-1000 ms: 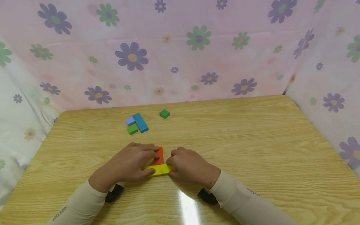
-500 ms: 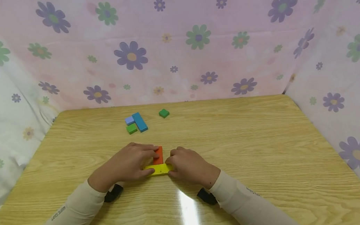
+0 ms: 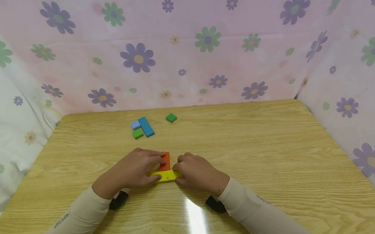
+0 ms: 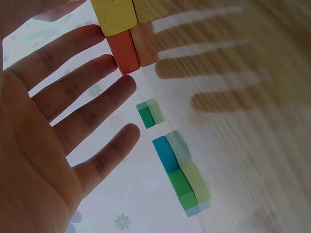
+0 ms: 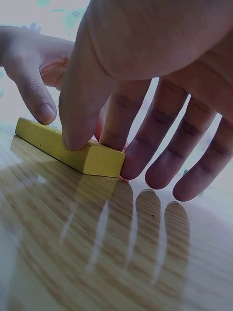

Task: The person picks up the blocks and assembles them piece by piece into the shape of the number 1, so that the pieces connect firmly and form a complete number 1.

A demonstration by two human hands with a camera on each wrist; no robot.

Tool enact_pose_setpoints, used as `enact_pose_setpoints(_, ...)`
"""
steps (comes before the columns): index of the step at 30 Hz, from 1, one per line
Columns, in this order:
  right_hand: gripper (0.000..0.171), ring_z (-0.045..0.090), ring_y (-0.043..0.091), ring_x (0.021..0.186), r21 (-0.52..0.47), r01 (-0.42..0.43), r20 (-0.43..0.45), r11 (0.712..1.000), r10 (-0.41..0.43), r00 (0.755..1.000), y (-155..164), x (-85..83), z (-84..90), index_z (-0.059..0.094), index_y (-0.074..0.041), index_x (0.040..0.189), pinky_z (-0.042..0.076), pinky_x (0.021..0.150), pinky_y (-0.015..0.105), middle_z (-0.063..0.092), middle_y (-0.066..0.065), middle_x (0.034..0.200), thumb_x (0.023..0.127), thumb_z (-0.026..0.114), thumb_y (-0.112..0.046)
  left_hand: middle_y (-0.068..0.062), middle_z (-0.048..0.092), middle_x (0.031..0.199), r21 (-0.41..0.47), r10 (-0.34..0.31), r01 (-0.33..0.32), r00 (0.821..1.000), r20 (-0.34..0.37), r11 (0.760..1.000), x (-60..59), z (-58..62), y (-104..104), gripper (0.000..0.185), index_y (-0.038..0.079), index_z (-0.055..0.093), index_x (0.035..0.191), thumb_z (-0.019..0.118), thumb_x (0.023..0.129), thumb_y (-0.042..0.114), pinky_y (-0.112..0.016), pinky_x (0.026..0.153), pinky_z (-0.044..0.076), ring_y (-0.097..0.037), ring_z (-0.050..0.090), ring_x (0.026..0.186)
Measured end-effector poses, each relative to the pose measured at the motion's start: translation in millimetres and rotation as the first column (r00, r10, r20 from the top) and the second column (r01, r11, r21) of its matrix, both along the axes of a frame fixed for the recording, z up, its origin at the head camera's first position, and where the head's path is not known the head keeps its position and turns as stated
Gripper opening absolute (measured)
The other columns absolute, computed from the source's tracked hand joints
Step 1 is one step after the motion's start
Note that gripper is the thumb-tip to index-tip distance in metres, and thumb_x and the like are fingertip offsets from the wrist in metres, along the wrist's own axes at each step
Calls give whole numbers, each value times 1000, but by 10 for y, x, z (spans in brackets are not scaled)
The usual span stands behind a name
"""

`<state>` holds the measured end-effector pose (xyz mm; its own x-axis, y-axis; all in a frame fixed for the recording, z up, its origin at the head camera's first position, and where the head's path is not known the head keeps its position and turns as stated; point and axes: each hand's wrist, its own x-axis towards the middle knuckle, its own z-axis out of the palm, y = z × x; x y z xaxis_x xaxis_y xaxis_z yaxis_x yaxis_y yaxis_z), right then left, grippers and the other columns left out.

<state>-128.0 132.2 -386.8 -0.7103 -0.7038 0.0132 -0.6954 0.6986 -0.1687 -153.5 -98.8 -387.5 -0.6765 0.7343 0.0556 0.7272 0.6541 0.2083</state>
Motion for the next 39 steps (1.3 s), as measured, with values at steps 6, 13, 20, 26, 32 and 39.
enact_pose_setpoints(6, 26, 59, 15, 85, -4, 0, 1, 1000, 0, 1000, 7, -2, -8, 76, -11, 107, 53, 70, 25, 69, 2, 98, 86, 79, -27, 2, 64, 138, -12, 5, -4, 1000, 8, 1000, 0, -3, -3, 33, 21, 73, 117, 74, 87, 37, -46, 100, 48, -17, 63, 123)
enact_pose_setpoints(13, 26, 59, 16, 86, -7, 0, 13, 1000, 0, 1000, 11, -1, -4, 76, -11, 108, 53, 69, 25, 69, 2, 98, 87, 78, -26, 1, 62, 140, -13, 1, -1, 1000, 9, 1000, 3, -4, -5, 34, 21, 72, 117, 74, 87, 37, -47, 101, 48, -19, 63, 122)
enact_pose_setpoints(20, 25, 59, 15, 85, -12, -6, 6, 1000, 6, 1000, 12, -11, 2, 76, -11, 107, 53, 69, 25, 69, 2, 97, 86, 79, -26, 1, 63, 139, -14, -2, 2, 1000, 5, 1000, 3, 7, -5, 33, 21, 72, 117, 74, 88, 37, -46, 100, 49, -18, 63, 122)
enact_pose_setpoints(26, 25, 60, 16, 87, -17, 6, 28, 1000, -5, 1000, 15, -8, 1, 76, -11, 108, 53, 70, 25, 70, 2, 99, 87, 78, -25, 1, 65, 136, -24, 8, -8, 1000, 11, 1000, 8, 6, 3, 34, 21, 72, 118, 72, 89, 38, -46, 102, 48, -19, 62, 125)
enact_pose_setpoints(32, 26, 59, 15, 87, -13, 9, 32, 1000, -9, 999, 4, 2, 15, 76, -11, 108, 53, 70, 25, 69, 1, 99, 87, 78, -26, 1, 64, 137, -29, 8, -8, 1000, 10, 1000, 8, 3, -1, 34, 21, 72, 118, 73, 88, 38, -47, 102, 48, -19, 62, 124)
enact_pose_setpoints(39, 26, 59, 15, 86, -7, 14, 29, 1000, -14, 999, 4, 8, 25, 76, -11, 108, 52, 70, 25, 69, 2, 99, 87, 79, -25, 1, 61, 141, -22, -3, 3, 1000, -5, 1000, -5, -18, -3, 34, 22, 72, 118, 74, 87, 38, -45, 100, 49, -19, 62, 124)
